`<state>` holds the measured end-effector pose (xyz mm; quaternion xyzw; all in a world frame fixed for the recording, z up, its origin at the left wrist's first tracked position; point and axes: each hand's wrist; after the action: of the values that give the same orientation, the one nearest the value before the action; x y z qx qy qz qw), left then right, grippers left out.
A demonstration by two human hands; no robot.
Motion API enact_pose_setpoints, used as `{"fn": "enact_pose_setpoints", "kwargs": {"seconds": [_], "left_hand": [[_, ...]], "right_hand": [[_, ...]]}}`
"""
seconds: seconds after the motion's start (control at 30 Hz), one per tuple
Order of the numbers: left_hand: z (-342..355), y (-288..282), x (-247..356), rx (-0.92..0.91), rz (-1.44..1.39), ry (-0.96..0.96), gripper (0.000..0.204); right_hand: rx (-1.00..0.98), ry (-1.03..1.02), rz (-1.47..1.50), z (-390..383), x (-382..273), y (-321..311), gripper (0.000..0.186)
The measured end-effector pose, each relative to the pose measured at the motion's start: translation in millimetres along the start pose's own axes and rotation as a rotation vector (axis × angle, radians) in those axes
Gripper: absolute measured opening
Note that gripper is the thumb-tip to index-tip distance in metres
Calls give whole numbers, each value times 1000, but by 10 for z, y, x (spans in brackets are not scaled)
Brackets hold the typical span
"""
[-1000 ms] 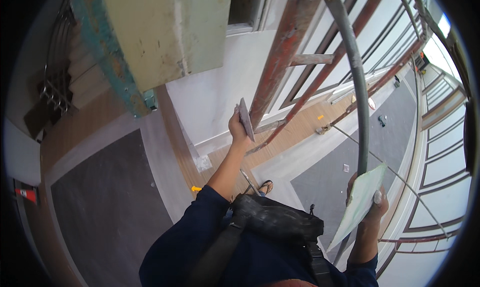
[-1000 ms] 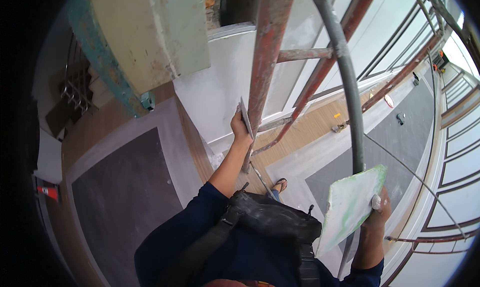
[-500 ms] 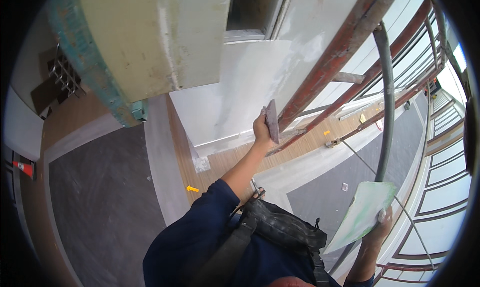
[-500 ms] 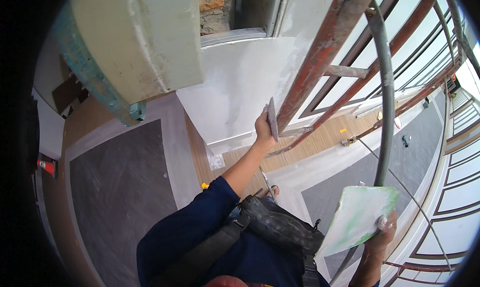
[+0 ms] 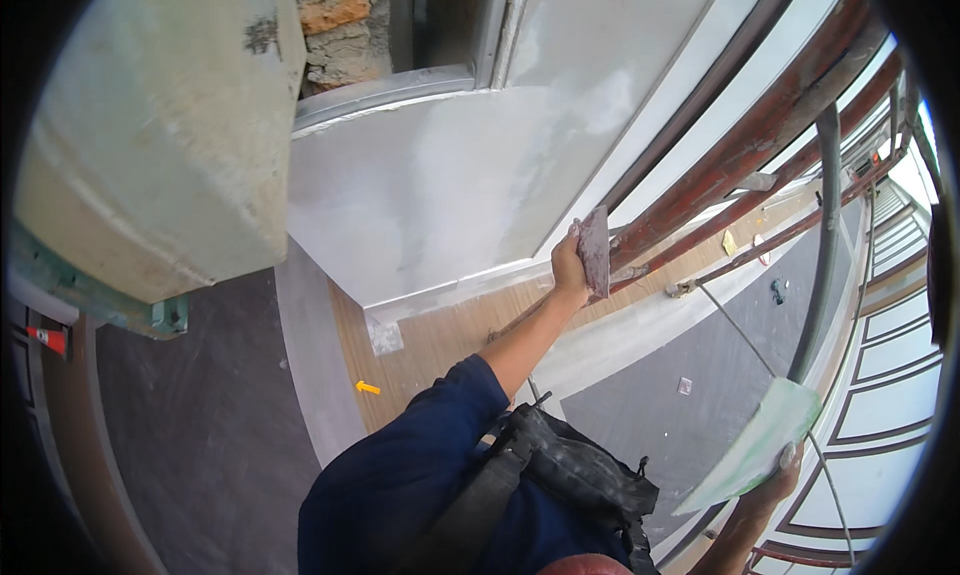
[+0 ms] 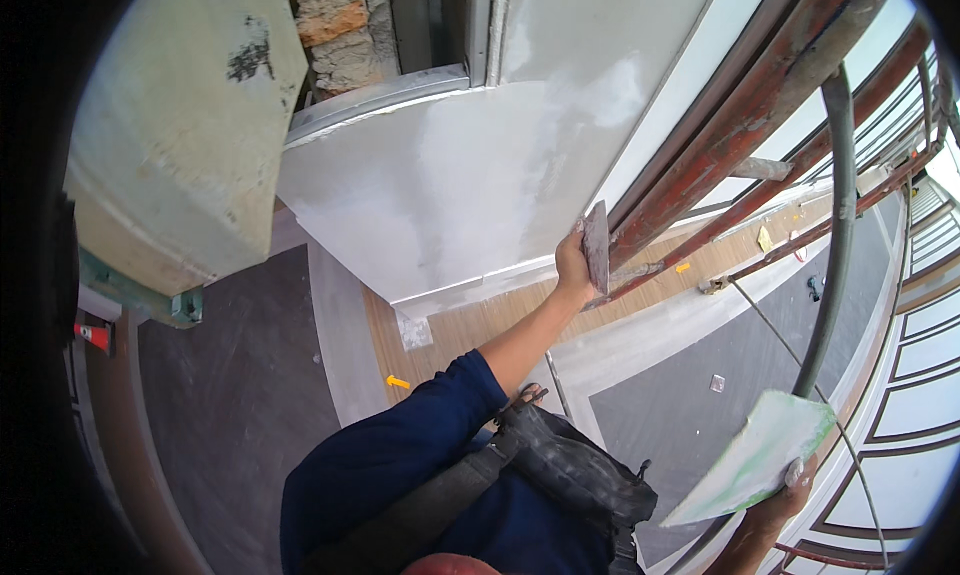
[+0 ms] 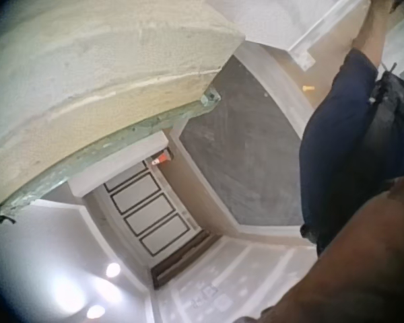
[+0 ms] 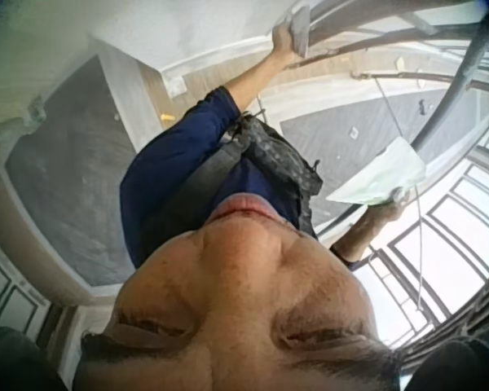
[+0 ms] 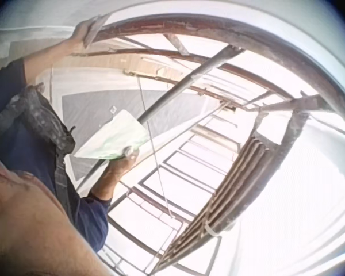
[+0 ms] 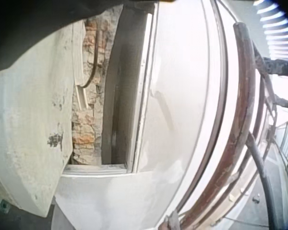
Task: The person applies plaster to a wall using a trowel and hawk. They repeatedly scoop plaster from a bucket, spread it on the wall, and smooth the surface. The person moves along scaffolding to reach different sections of the wall.
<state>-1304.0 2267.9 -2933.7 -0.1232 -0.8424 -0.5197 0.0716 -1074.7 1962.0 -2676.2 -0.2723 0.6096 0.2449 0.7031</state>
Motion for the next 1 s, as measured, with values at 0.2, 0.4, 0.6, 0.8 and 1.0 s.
{"fn": "enact_pose_setpoints", "kwargs": {"seconds": [0.2,0.4,0.6,0.8,1.0], "left_hand": [[257,-127,-111,29,66,-9,40],[758,-372,-13,-102,171,50,39],[427,-1456,457,3,286,-2,48],[-595,-3639,1477,636,646,-230,47],[-995,-5065,1935,706,1157,-250,46]], "right_hand": [[-87,115,55,50,201,87,60],[-51,78,120,252,581,509,59],[604,-193,68,-313,782,302,68],[973,-349,38,-1378,1537,-1,54],[320,138,-203,-2277,3352,7,33]]}}
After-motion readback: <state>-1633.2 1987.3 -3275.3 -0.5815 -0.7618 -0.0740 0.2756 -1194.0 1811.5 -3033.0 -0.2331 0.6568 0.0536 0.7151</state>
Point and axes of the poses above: each hand's wrist, its own z-axis towards the middle knuckle, its own y-axis out of the palm, x = y × z, and after that the axes turned 11 degrees about x, right-handed
